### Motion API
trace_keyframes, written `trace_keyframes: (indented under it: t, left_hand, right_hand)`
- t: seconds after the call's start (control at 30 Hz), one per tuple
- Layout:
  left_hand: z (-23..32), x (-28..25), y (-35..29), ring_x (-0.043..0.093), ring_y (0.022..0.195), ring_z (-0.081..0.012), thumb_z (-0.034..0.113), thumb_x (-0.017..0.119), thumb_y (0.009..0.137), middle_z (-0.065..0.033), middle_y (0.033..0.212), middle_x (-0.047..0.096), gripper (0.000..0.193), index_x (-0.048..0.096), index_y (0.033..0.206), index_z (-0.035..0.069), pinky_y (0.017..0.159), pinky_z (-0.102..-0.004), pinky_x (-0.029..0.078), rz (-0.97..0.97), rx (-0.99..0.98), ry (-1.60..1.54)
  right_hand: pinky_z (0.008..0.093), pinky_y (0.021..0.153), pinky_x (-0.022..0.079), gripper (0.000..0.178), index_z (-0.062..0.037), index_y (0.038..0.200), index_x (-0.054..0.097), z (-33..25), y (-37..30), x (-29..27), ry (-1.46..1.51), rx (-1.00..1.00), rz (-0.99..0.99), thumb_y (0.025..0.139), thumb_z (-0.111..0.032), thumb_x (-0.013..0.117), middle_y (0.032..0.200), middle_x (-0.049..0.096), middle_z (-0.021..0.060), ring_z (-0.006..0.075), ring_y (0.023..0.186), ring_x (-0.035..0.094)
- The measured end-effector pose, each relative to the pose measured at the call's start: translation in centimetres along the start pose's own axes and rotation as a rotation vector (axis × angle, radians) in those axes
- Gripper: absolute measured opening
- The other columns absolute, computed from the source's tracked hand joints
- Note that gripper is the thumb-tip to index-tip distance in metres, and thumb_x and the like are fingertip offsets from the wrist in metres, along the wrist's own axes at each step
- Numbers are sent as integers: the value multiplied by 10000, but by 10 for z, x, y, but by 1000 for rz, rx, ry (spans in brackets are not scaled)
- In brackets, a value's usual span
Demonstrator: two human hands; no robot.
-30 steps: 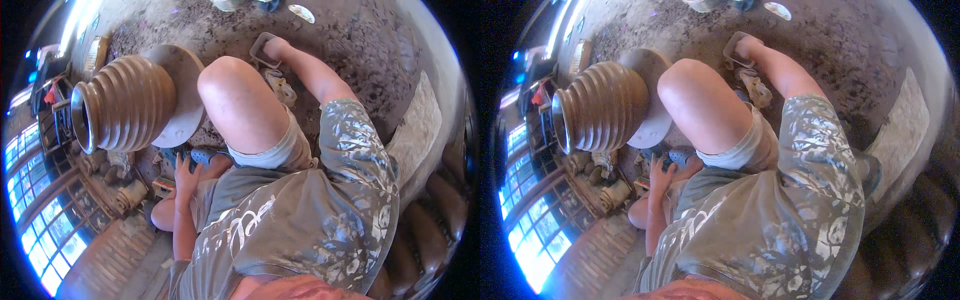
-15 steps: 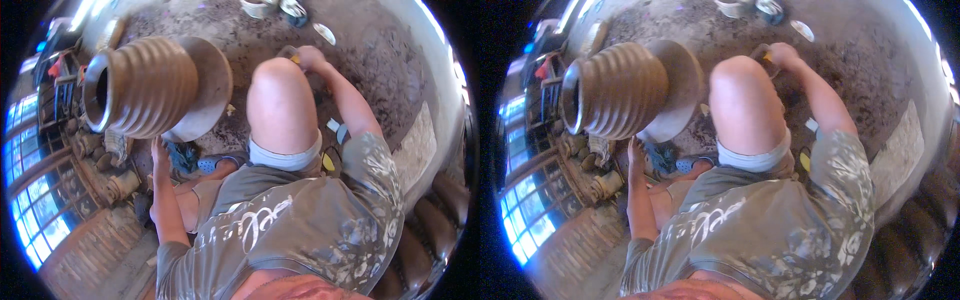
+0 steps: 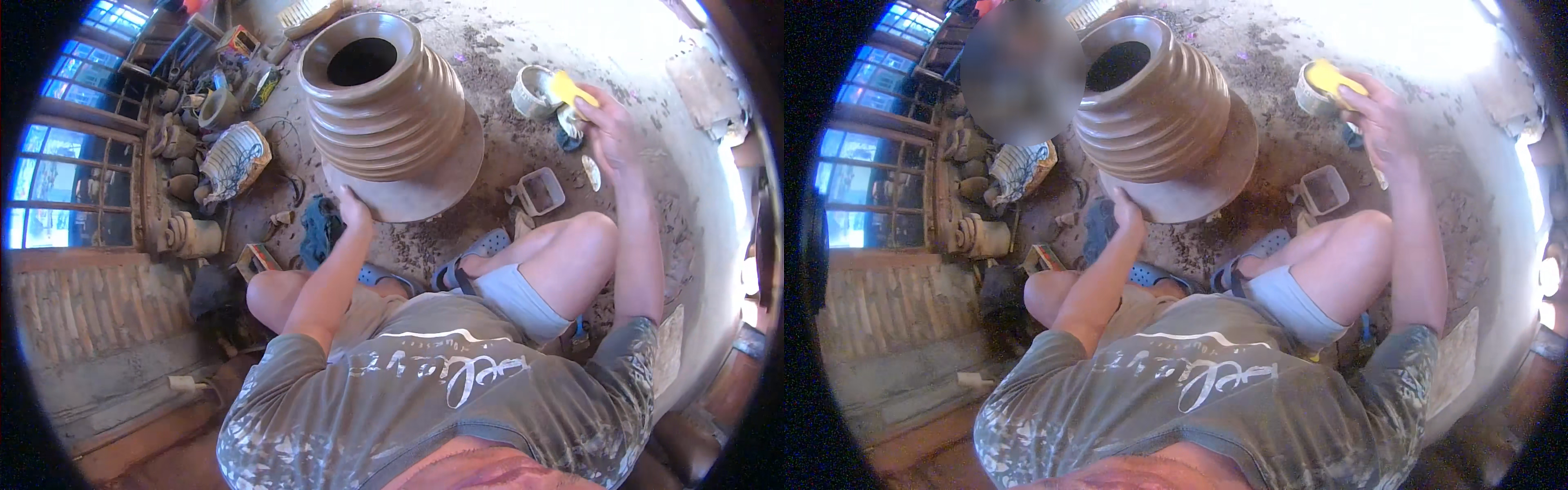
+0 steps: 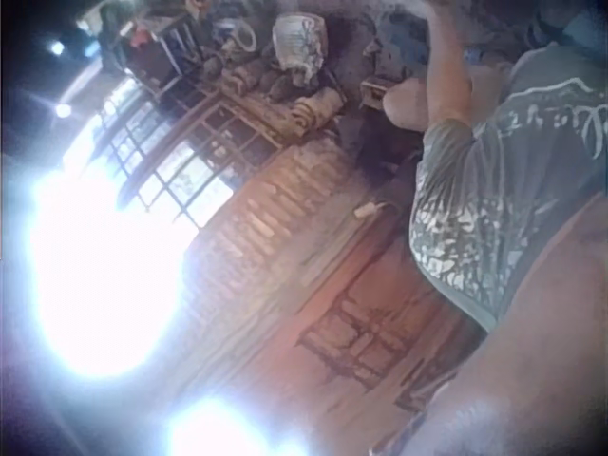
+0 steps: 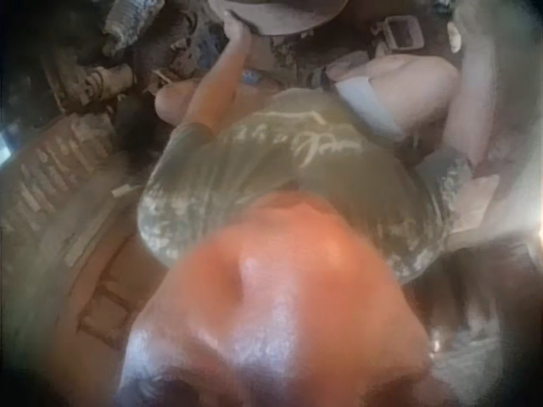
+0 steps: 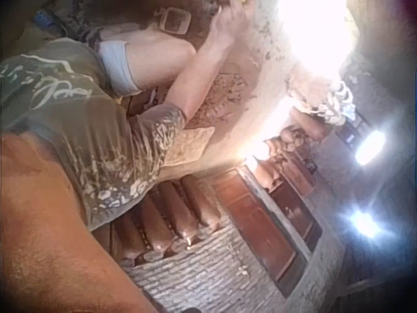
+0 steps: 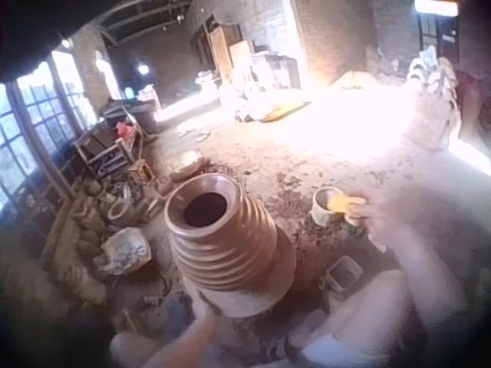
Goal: The person applies a liquid glaze to a large ceramic pot on a spinning wheel using a brush, kemudian uses a yellow rib tool to smooth the surface and edges of the pot while it rotates.
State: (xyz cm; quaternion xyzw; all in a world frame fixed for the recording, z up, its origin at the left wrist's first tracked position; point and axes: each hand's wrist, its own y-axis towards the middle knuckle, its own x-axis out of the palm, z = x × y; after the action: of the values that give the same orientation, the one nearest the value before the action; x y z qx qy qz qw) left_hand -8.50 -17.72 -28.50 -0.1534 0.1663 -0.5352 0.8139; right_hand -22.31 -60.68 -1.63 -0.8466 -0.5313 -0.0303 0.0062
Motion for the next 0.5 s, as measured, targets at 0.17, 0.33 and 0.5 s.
trace_keyframes:
  t: [0.17,0.33,0.5]
  left_hand:
    - [-81,0,-86,518,1258,-298,621,467,999,-182,1413,535,810,404,1453,-47,1039,-450,421,-338,-259,-8]
    - [-14,-1,-139,507,1139,-263,694,461,965,-147,1377,513,810,404,1455,52,918,-433,420,-471,-552,10]
    - [31,-32,11,368,1442,-322,671,416,992,-189,1584,340,894,231,1561,8,1183,-487,307,-474,-189,-541]
  right_hand:
    - [212,638,499,372,35,1307,603,-16,13,118,-117,-128,-22,983,-147,628,963,700,100,88,749,612]
    - [206,568,485,336,-2,1304,637,-2,26,168,-155,-258,61,993,-122,600,858,710,58,65,650,592]
    - [226,668,527,314,-7,1244,694,-6,27,189,-416,-433,145,965,-122,609,891,743,97,70,717,639]
